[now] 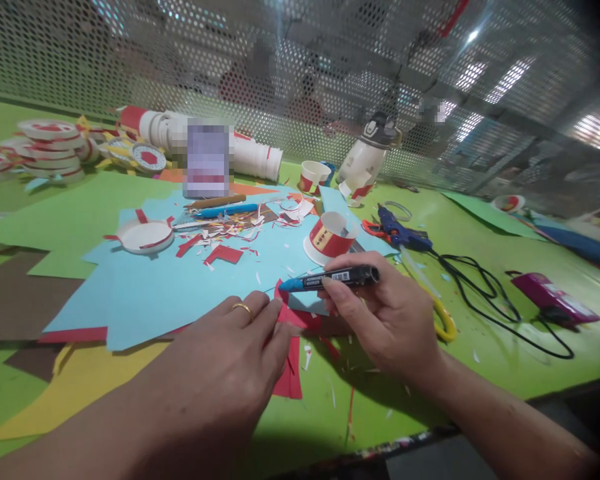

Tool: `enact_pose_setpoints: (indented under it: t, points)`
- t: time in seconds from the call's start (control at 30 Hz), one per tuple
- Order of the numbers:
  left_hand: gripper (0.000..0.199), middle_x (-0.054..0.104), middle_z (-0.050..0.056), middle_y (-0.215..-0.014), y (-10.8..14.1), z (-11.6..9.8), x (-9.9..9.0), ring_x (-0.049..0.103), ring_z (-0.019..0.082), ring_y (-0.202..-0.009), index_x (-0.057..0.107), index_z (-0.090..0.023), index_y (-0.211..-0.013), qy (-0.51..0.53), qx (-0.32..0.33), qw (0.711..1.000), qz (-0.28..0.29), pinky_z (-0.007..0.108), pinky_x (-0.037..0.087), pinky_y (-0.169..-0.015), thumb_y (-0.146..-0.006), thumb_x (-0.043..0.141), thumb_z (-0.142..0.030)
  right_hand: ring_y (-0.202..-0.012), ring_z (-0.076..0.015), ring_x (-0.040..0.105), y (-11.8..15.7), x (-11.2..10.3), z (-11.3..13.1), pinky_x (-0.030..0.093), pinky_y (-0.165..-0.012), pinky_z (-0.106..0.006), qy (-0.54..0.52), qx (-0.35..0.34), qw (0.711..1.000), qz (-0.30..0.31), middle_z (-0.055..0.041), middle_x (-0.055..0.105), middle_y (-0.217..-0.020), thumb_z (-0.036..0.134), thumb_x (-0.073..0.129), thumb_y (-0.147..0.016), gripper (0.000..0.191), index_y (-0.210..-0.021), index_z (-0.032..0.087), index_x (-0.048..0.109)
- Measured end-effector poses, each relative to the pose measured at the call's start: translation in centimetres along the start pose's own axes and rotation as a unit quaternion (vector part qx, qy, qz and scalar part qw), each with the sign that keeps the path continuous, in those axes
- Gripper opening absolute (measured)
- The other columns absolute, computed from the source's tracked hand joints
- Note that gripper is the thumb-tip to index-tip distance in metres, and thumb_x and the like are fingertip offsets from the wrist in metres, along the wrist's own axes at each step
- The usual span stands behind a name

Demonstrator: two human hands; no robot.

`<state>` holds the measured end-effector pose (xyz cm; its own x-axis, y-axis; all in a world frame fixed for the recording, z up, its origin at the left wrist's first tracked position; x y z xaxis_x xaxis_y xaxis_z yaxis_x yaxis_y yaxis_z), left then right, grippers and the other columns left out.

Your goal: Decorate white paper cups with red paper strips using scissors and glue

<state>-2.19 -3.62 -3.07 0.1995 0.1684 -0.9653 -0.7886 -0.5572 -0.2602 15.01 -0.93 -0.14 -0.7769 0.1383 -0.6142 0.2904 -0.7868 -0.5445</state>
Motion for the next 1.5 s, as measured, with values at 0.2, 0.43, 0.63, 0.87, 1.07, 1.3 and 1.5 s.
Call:
enact_pose_setpoints:
  t: [0.2, 0.43, 0.63, 0.87, 1.07, 1.3, 1.5]
  points:
    - [0.028, 0.064, 0.018, -0.108, 0.2, -0.2, 0.6, 0.055, 0.03, -0.104, 0.06, -0.012, -0.108, 0.008, -0.018, 1.0, -0.022, 0.049, 0.046, -0.087, -0.085, 0.044, -0.015, -0.073, -0.0139, 0.066, -0.1, 0.1, 0.0, 0.051, -0.066, -0.025, 0.015, -0.003, 1.0, 0.007, -0.0007, 0.067, -0.083, 0.027, 0.06, -0.087, 0.013, -0.098, 0.02, 0.057]
    - [0.029, 0.063, 0.019, -0.11, 0.3, 0.0, 0.5, 0.055, 0.031, -0.106, 0.059, -0.012, -0.109, 0.013, -0.002, 1.0, -0.017, 0.049, 0.046, -0.087, -0.085, 0.044, -0.017, -0.074, -0.0146, 0.067, 0.0, 0.1, -0.1, 0.052, -0.067, -0.026, 0.014, 0.007, 1.0, 0.006, -0.0018, 0.068, -0.085, 0.029, 0.06, -0.088, 0.014, -0.099, 0.02, 0.057]
    - [0.028, 0.064, 0.018, -0.107, 0.1, 0.0, 0.1, 0.056, 0.03, -0.104, 0.059, -0.011, -0.109, 0.004, 0.0, 1.0, -0.003, 0.048, 0.047, -0.085, -0.086, 0.042, -0.015, -0.074, -0.0156, 0.068, -0.2, 0.0, 0.1, 0.055, -0.068, -0.028, 0.006, 0.01, 1.0, 0.013, -0.0027, 0.068, -0.084, 0.028, 0.059, -0.088, 0.013, -0.097, 0.02, 0.056]
    - [0.029, 0.064, 0.019, -0.107, 0.2, 0.1, 0.3, 0.057, 0.031, -0.102, 0.058, -0.011, -0.111, 0.014, 0.004, 1.0, -0.027, 0.047, 0.047, -0.084, -0.087, 0.044, -0.018, -0.073, -0.0151, 0.066, -0.1, 0.0, 0.1, 0.053, -0.068, -0.027, 0.034, 0.002, 0.999, 0.013, -0.0022, 0.067, -0.083, 0.03, 0.059, -0.089, 0.014, -0.098, 0.02, 0.056]
    - [0.029, 0.064, 0.018, -0.109, 0.2, 0.0, 0.4, 0.055, 0.031, -0.105, 0.059, -0.012, -0.11, 0.034, -0.008, 0.999, -0.032, 0.048, 0.045, -0.087, -0.086, 0.046, -0.022, -0.072, -0.0132, 0.063, -0.6, -0.1, 0.9, 0.048, -0.067, -0.024, 0.079, -0.054, 0.993, 0.068, -0.0018, 0.066, -0.084, 0.027, 0.056, -0.09, 0.01, -0.096, 0.02, 0.055]
    - [0.028, 0.065, 0.016, -0.102, 0.2, -0.1, 0.9, 0.056, 0.031, -0.099, 0.062, -0.013, -0.105, 0.003, -0.016, 1.0, -0.024, 0.049, 0.046, -0.083, -0.085, 0.042, -0.015, -0.068, -0.0123, 0.065, -1.2, -0.1, 0.6, 0.049, -0.066, -0.024, 0.037, -0.015, 0.998, 0.044, -0.0002, 0.066, -0.077, 0.026, 0.057, -0.09, 0.009, -0.095, 0.018, 0.056]
    - [0.029, 0.066, 0.017, -0.101, 0.0, -0.2, -0.4, 0.056, 0.031, -0.098, 0.064, -0.011, -0.104, -0.023, -0.009, 1.0, 0.012, 0.047, 0.049, -0.079, -0.085, 0.042, -0.015, -0.064, -0.0126, 0.065, -0.8, -0.1, 0.2, 0.052, -0.062, -0.025, -0.007, 0.016, 1.0, 0.015, -0.0011, 0.067, -0.079, 0.027, 0.057, -0.09, 0.009, -0.093, 0.019, 0.058]
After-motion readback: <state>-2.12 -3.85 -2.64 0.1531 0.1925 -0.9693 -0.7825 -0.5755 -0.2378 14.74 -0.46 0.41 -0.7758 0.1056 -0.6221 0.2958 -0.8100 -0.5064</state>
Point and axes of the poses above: each hand's wrist, its own y-axis away from the middle knuckle, its own x-axis out of the palm, z = x × y, the point moved 3 cm from there along -y, towards the middle knuckle
